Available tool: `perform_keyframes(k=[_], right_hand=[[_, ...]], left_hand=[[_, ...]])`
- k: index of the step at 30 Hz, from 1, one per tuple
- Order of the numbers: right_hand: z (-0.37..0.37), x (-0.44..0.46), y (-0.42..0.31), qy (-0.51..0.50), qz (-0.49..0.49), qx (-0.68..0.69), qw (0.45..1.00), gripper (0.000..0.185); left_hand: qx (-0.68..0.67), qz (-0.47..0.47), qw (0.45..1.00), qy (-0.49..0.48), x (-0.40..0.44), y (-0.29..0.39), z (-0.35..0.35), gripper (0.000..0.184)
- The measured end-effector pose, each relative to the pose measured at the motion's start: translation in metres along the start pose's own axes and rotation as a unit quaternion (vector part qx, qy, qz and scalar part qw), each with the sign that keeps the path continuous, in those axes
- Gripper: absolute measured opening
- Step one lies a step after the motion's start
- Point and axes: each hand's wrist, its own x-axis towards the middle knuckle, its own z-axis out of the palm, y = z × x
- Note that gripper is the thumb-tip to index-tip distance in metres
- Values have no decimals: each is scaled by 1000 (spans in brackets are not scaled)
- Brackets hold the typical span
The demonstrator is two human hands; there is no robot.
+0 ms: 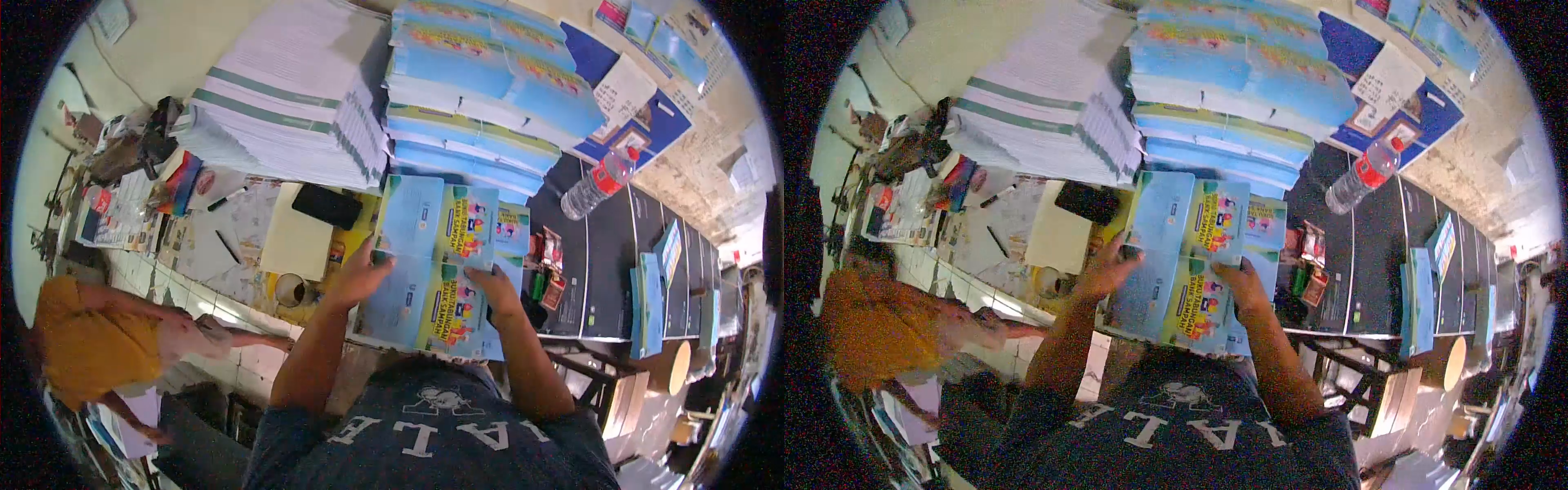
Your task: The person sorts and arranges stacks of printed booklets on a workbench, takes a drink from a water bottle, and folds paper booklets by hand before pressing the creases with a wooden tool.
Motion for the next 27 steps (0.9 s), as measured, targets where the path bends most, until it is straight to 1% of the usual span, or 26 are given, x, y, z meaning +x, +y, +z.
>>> perform_keyframes(k=[1,2,4,5,6,8,9,11,12,14,15,17,18,20,21,23,24,26,27], right_hand=[[2,-3,-4,-20,-16,-27,999,47],[4,-3,-7,-11,-11,-21,1000,47],[5,0,-13,22,-8,-186,982,44],[5,4,-12,43,-24,-238,970,43],[3,2,-11,53,-21,-230,972,43],[6,-3,-16,27,-53,-261,963,46],[5,-2,-14,33,-50,-258,964,46],[5,-3,-11,6,-54,-276,960,53],[8,-6,-13,7,-55,-274,960,53],[12,-15,-17,102,-30,-164,981,47],[10,-14,-18,104,-29,-161,981,47],[6,-9,-25,36,31,-109,993,53],[8,-7,-27,36,31,-106,993,53],[12,-5,-31,14,77,-114,990,53],[7,-2,-32,18,78,-108,991,53],[-2,2,-37,-58,86,-111,988,74],[-5,-4,-38,-54,92,-108,988,74],[-9,-20,-39,-21,-23,-208,978,116],[-21,-16,-32,-38,-70,-293,953,134]], left_hand=[[42,-16,999,15,0,1,1,61],[44,-20,999,4,0,1,2,61],[21,-27,999,30,0,2,3,58],[28,0,999,16,7,-7,2,59],[33,1,999,3,8,-14,4,59],[35,17,998,52,7,-19,8,58],[36,17,998,46,5,-8,8,58],[46,-36,998,7,0,13,3,59],[48,-35,998,6,2,11,3,59],[21,-35,999,12,2,9,4,60],[22,-35,999,9,1,13,4,60],[1,-85,996,6,-2,25,4,60],[4,-85,996,5,0,22,5,60],[26,-43,999,6,1,15,6,57],[30,-43,999,0,1,17,5,57],[69,-51,996,18,2,21,3,54],[69,-55,996,12,3,15,3,54],[-88,-28,996,-2,9,1,4,53],[-49,-24,998,-12,10,10,1,54]])
